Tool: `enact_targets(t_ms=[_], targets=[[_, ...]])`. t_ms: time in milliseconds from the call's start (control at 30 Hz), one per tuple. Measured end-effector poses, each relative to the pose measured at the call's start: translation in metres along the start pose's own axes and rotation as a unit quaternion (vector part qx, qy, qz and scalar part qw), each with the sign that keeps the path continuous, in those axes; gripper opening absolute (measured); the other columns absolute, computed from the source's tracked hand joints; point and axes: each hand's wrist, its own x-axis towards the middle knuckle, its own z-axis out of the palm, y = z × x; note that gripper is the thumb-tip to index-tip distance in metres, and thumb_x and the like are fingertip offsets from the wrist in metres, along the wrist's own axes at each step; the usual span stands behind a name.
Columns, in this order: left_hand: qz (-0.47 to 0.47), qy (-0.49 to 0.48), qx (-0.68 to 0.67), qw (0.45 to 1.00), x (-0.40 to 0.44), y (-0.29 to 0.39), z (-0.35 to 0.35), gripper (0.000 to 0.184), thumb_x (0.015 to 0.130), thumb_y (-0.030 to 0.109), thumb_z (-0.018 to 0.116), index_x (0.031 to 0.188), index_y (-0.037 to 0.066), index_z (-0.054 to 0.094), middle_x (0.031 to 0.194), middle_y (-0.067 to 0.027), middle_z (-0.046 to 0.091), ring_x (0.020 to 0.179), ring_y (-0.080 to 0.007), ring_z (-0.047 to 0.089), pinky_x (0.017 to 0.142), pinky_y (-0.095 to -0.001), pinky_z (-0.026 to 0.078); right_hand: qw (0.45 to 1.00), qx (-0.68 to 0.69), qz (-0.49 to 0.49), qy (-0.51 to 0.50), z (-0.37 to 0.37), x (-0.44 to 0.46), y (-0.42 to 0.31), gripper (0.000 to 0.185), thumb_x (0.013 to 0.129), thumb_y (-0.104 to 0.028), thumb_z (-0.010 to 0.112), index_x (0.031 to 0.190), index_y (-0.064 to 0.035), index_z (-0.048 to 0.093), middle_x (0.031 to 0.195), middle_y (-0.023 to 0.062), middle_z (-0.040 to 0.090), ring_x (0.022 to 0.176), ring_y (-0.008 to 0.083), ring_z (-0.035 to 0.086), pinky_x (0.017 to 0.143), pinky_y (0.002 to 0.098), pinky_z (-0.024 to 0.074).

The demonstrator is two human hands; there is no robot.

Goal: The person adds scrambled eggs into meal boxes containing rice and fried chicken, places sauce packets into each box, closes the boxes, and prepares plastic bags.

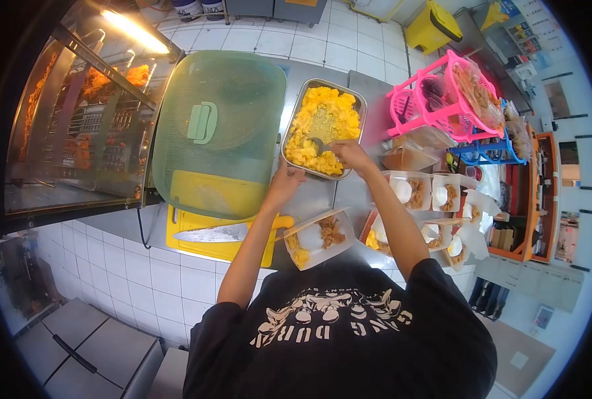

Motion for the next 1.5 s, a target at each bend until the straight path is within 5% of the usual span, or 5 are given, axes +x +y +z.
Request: enact_targets(t_ms=[333, 500, 633, 1033, 1500], targets=[[0.006, 0.009, -0.021, 1.0, -0.006, -0.002, -0.002, 0.083, 0.096, 0.015, 0.056, 0.154, -0.004, 0.0, 0.107, -0.0123, 0.066, 0.093, -0.0188, 0.066, 0.08, -0.0297, 0.054, 0.952, 0.306, 0.012, -0.005, -0.02, -0.007, 0.019, 0.019, 0.097, -0.02, 0.054, 0.08, -0.0111, 0.054, 0.061, -0.0087, 0.032, 0.047, 0.0035, 0.027, 0.041, 0.0223, 0.0214], [0.013, 0.007, 0.002, 1.0, -0.007, -0.003, -0.001, 0.085, 0.094, 0.016, 0.057, 0.152, -0.008, 0.0, 0.107, -0.0112, 0.066, 0.094, -0.0176, 0.066, 0.081, -0.0289, 0.054, 0.831, -0.405, -0.321, 0.206, -0.024, -0.003, 0.03, 0.019, 0.091, -0.014, 0.054, 0.091, 0.0003, 0.066, 0.071, 0.0174, 0.064, 0.065, 0.0348, 0.064, 0.057, 0.0446, 0.048], [-0.002, 0.013, 0.007, 1.0, -0.011, 0.008, 0.003, 0.086, 0.093, 0.017, 0.058, 0.151, -0.011, 0.001, 0.107, -0.0106, 0.066, 0.094, -0.0171, 0.066, 0.082, -0.0278, 0.053, 0.847, -0.485, -0.183, 0.119, 0.016, -0.016, 0.003, 0.022, 0.087, -0.015, 0.054, 0.09, 0.0014, 0.069, 0.088, 0.0266, 0.065, 0.086, 0.0462, 0.062, 0.075, 0.0526, 0.0482], [-0.012, -0.011, 0.023, 1.0, -0.01, 0.006, 0.0, 0.083, 0.098, 0.016, 0.057, 0.153, -0.006, -0.002, 0.111, -0.0122, 0.063, 0.098, -0.019, 0.066, 0.085, -0.0291, 0.054, 0.999, 0.052, -0.013, 0.005, 0.002, 0.012, -0.008, 0.017, 0.094, -0.015, 0.054, 0.086, -0.0034, 0.063, 0.058, -0.0006, 0.045, 0.048, 0.0107, 0.042, 0.041, 0.0277, 0.0316], [0.032, 0.027, 0.014, 0.999, -0.067, 0.038, -0.01, 0.054, 0.099, 0.023, 0.059, 0.144, -0.001, 0.041, 0.126, -0.0122, 0.061, 0.104, -0.0175, 0.062, 0.091, -0.0298, 0.049, 0.828, 0.556, -0.073, -0.003, -0.042, -0.077, 0.023, 0.021, 0.099, -0.014, 0.055, 0.082, -0.0144, 0.044, 0.063, -0.0073, 0.029, 0.05, 0.0037, 0.027, 0.04, 0.0196, 0.0201]])
